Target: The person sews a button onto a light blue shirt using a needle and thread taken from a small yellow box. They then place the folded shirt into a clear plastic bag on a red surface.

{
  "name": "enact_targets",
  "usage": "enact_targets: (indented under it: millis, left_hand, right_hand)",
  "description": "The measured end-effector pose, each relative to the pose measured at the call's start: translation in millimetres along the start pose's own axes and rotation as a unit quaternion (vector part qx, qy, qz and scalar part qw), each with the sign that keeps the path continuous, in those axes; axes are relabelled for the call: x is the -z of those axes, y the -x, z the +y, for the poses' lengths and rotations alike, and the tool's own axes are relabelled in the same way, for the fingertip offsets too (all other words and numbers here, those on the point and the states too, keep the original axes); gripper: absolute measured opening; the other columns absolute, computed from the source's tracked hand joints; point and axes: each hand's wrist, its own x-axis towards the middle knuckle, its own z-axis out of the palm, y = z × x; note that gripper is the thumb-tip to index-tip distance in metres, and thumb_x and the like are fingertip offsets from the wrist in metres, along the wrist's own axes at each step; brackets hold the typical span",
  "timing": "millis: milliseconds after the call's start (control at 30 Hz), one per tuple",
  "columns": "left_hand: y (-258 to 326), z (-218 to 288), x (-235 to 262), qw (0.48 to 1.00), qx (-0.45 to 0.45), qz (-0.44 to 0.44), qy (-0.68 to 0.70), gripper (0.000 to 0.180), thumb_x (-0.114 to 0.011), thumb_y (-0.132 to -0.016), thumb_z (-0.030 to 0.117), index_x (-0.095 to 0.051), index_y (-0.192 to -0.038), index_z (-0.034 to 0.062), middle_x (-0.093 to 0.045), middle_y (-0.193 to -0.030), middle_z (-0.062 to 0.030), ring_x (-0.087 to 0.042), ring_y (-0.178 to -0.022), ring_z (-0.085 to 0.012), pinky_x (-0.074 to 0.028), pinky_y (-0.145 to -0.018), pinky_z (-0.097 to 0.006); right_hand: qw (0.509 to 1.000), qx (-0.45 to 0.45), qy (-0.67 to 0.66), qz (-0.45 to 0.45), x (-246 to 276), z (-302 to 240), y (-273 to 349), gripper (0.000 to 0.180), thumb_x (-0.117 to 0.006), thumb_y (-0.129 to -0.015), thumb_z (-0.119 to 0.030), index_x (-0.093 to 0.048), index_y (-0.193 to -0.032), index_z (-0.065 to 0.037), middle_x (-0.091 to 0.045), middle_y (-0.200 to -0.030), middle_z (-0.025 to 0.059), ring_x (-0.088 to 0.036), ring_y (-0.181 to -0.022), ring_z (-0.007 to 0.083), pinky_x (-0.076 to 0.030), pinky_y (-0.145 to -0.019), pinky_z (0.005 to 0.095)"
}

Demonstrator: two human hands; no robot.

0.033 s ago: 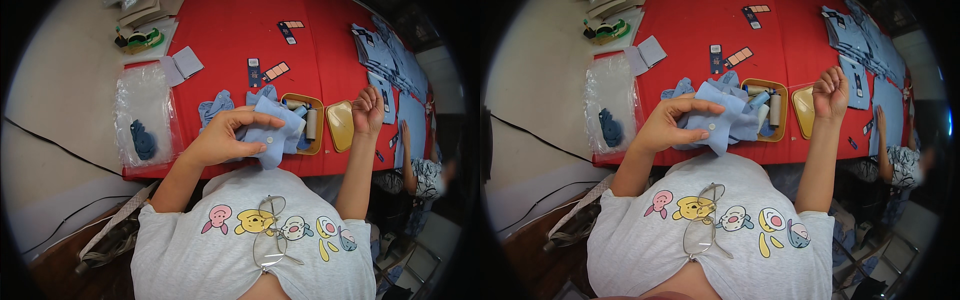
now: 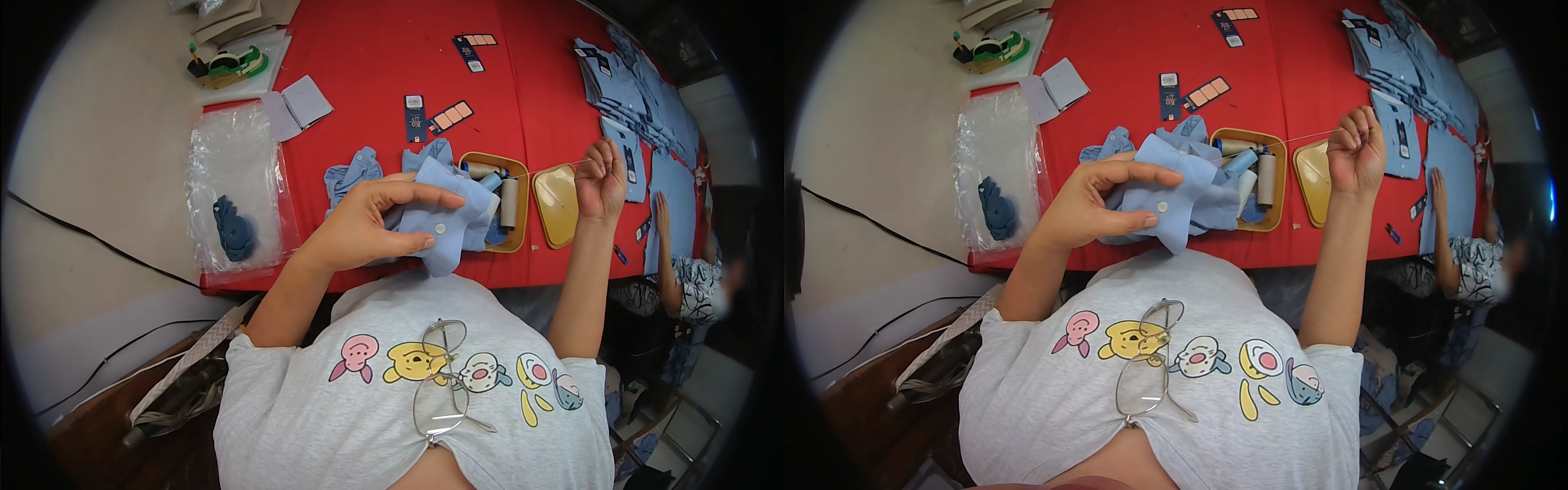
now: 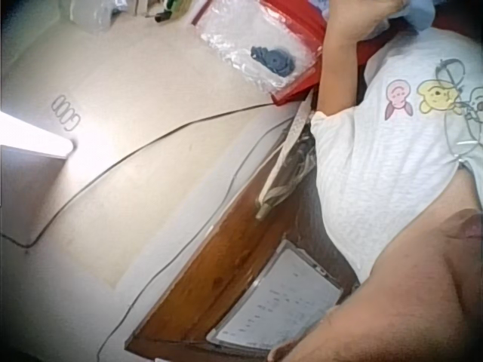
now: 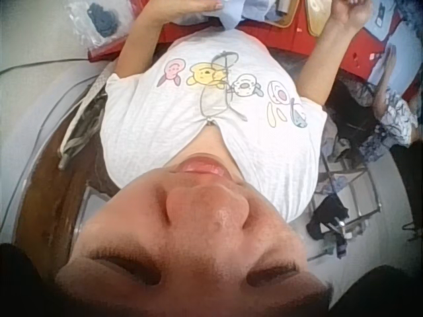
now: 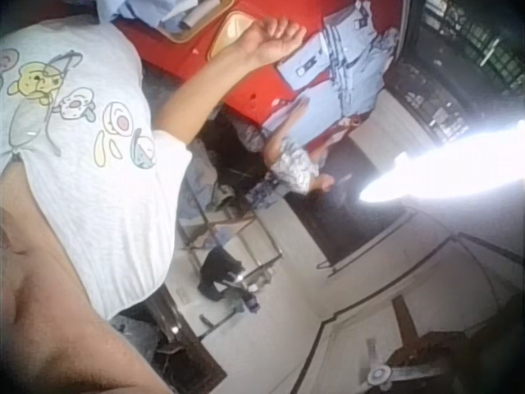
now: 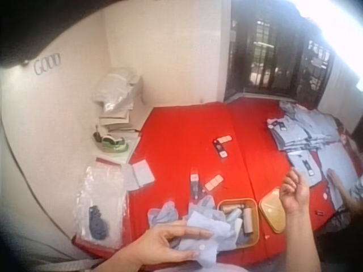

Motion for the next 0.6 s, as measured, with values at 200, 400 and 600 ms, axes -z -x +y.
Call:
enact_targets:
  millis: [200,400,600]
  left_hand:
    - [8.5,2.0,-2.9,0.998,0.001,-0.05,0.034,0.044,-0.073,-0.076,0.001,-0.074,-0.12,0.0073,-0.066,-0.125,-0.009,-0.062,-0.118,-0.0215,-0.048,-0.106,-0.035]
    - [3.3,5.2,-15.3,0.997,-0.022,-0.063,0.042,0.045,-0.071,-0.076,-0.002,-0.073,-0.121,0.004,-0.065,-0.126,-0.0107,-0.062,-0.117,-0.0211,-0.046,-0.104,-0.034]
    - [-5.9,11.0,-19.3,0.999,0.006,-0.045,-0.004,0.041,-0.075,-0.077,-0.002,-0.074,-0.118,0.0016,-0.067,-0.121,-0.0104,-0.062,-0.115,-0.0199,-0.047,-0.102,-0.034]
  right_hand:
    - [0.985,0.074,0.129,0.087,10.7,10.3,-11.2,0.012,-0.053,-0.104,-0.006,-0.052,-0.093,-0.002,-0.045,-0.076,0.0019,-0.036,-0.062,0.0106,-0.037,-0.054,0.0229]
    - [0.955,0.068,0.268,0.11,20.8,63.9,-19.0,0.005,-0.058,-0.102,-0.013,-0.056,-0.103,-0.008,-0.051,-0.075,-0.0016,-0.048,-0.064,0.0082,-0.049,-0.065,0.0266]
    - [0.853,-0.291,0.42,-0.11,-42.6,154.4,25.2,0.022,-0.065,-0.098,-0.019,-0.062,-0.114,-0.006,-0.067,-0.097,0.0012,-0.067,-0.089,0.0109,-0.058,-0.089,0.0315]
